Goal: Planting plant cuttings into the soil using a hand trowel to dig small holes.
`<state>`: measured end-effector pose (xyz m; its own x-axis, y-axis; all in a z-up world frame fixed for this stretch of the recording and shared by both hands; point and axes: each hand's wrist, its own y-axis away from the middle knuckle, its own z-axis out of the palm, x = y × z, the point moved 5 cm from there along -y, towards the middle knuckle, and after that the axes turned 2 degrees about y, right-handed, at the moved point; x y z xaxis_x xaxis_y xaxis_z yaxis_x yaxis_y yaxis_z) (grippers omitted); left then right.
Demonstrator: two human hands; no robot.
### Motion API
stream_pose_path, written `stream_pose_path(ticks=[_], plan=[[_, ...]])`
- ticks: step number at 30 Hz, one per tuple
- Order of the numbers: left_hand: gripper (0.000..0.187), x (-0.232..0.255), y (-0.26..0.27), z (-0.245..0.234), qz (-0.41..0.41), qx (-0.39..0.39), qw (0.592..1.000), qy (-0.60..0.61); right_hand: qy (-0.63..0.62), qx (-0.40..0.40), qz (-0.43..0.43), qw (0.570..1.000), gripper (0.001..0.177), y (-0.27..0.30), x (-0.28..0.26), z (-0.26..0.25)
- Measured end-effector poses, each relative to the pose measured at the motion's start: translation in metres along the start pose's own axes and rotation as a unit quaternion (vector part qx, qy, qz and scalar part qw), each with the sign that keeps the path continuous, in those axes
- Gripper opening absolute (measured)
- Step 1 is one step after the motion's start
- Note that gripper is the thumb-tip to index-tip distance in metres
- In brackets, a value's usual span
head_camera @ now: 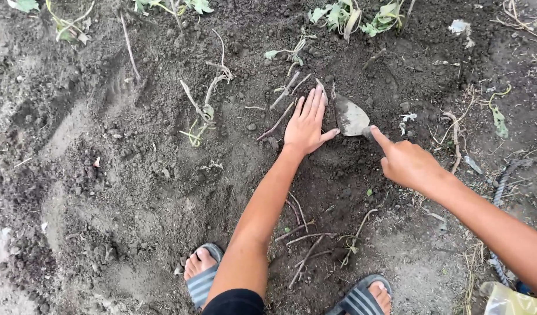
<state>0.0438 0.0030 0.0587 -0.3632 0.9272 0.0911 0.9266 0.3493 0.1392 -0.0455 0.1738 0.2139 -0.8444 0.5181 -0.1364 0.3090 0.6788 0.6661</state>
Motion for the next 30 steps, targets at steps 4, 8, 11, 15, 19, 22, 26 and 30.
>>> stream_pose_path(ticks=[4, 8, 11, 15, 19, 22, 26, 30], plan=[[0.106, -0.002, 0.0, -0.006, -0.001, -0.023, 1.0, 0.008, -0.004, 0.02, 0.002, 1.0, 0.071, -0.006, -0.001, 0.01], [0.105, 0.003, 0.005, -0.008, 0.007, -0.015, 1.0, 0.002, -0.004, 0.026, 0.0, 1.0, 0.072, 0.002, 0.002, 0.014], [0.105, 0.0, -0.004, -0.004, 0.016, 0.006, 1.0, 0.001, 0.008, 0.036, -0.003, 0.999, 0.072, 0.005, 0.003, 0.014], [0.105, 0.002, 0.002, -0.004, 0.011, -0.004, 1.0, 0.005, 0.027, 0.043, -0.007, 0.999, 0.071, 0.008, 0.0, 0.029], [0.107, 0.001, -0.004, 0.002, 0.001, -0.013, 1.0, -0.018, 0.04, 0.052, -0.028, 0.997, 0.067, 0.004, 0.005, 0.034], [0.11, -0.001, -0.007, 0.006, -0.001, -0.02, 1.0, -0.002, 0.044, 0.066, -0.021, 0.997, 0.069, 0.001, 0.01, 0.038], [0.106, 0.008, 0.009, -0.012, -0.028, 0.003, 0.999, 0.032, 0.046, 0.071, -0.02, 0.996, 0.066, 0.009, 0.007, 0.027], [0.099, 0.02, 0.03, 0.003, -0.05, 0.001, 0.994, 0.102, 0.046, 0.077, -0.027, 0.996, 0.066, 0.011, 0.005, 0.036]])
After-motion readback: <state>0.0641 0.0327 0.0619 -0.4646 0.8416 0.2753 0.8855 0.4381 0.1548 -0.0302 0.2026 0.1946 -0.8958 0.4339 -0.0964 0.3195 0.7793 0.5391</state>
